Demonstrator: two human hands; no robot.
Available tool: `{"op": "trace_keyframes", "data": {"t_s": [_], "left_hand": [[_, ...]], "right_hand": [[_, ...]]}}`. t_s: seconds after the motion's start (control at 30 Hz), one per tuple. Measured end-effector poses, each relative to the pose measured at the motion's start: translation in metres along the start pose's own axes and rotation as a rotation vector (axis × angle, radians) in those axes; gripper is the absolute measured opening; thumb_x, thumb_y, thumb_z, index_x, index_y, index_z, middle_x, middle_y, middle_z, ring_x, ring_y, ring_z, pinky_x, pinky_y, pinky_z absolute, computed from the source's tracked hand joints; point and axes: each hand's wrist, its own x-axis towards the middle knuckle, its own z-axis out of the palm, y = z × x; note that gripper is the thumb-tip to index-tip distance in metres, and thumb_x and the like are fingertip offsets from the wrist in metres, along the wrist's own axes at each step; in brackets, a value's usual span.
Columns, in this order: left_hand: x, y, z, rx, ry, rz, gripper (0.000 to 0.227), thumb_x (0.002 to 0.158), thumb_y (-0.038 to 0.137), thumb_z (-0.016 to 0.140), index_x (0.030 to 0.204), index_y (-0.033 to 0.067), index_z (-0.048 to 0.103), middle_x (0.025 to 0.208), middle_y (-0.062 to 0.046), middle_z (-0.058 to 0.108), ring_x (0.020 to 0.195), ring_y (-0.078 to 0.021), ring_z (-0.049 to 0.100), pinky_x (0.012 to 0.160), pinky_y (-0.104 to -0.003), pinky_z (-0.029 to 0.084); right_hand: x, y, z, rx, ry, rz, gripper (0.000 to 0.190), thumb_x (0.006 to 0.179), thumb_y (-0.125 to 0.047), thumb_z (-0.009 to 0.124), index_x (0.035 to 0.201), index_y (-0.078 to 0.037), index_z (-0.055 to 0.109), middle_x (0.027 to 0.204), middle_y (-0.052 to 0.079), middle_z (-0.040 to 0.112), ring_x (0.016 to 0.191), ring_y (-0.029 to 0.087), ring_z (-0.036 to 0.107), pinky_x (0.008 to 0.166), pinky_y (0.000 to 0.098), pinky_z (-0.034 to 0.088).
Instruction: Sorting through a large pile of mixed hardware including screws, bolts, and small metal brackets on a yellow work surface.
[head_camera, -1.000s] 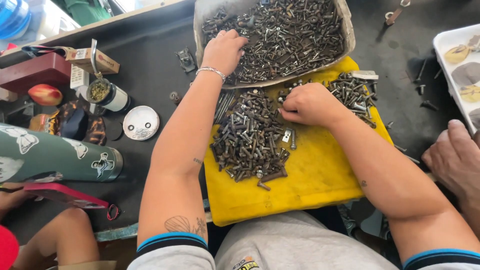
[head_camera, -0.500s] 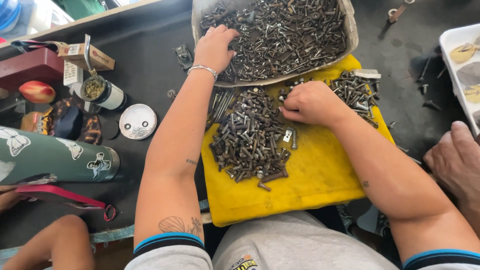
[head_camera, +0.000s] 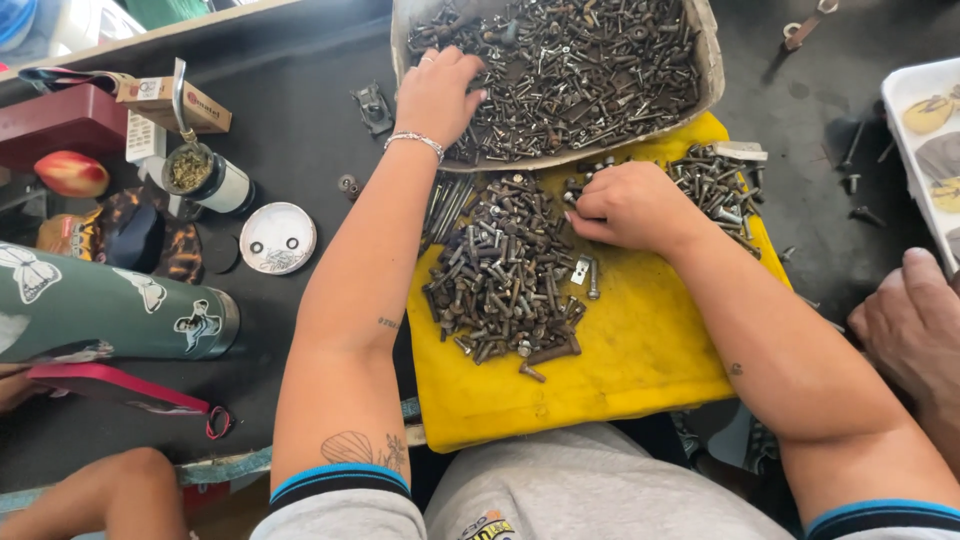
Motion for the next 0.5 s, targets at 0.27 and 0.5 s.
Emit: {"op": "trace_keyframes", "data": {"t_s": [0.27, 0.5], "left_hand": [[0.001, 0.007, 0.015, 0.061, -0.025, 0.092, 0.027, 0.093, 0.029, 0.078, 0.116, 0.0149, 0.074, 0.103, -0.004, 0.063, 0.098, -0.0299, 0.058, 0.071, -0.045, 0.054], [0.006, 0.011, 0.014, 0.063, -0.022, 0.063, 0.031, 0.093, 0.035, 0.078, 0.114, 0.0136, 0.069, 0.105, -0.006, 0.063, 0.101, -0.0316, 0.058, 0.074, -0.048, 0.053]], "right_hand": [[0.0, -0.001, 0.001, -0.01, 0.002, -0.006, 0.041, 0.098, -0.025, 0.068, 0.059, -0.014, 0.06, 0.06, -0.002, 0.061, 0.066, 0.023, 0.063, 0.053, 0.0377, 0.048], [0.0, -0.001, 0.001, -0.013, 0.018, -0.009, 0.042, 0.099, -0.026, 0.067, 0.06, -0.014, 0.059, 0.062, -0.002, 0.061, 0.068, 0.024, 0.063, 0.052, 0.0387, 0.046]]}}
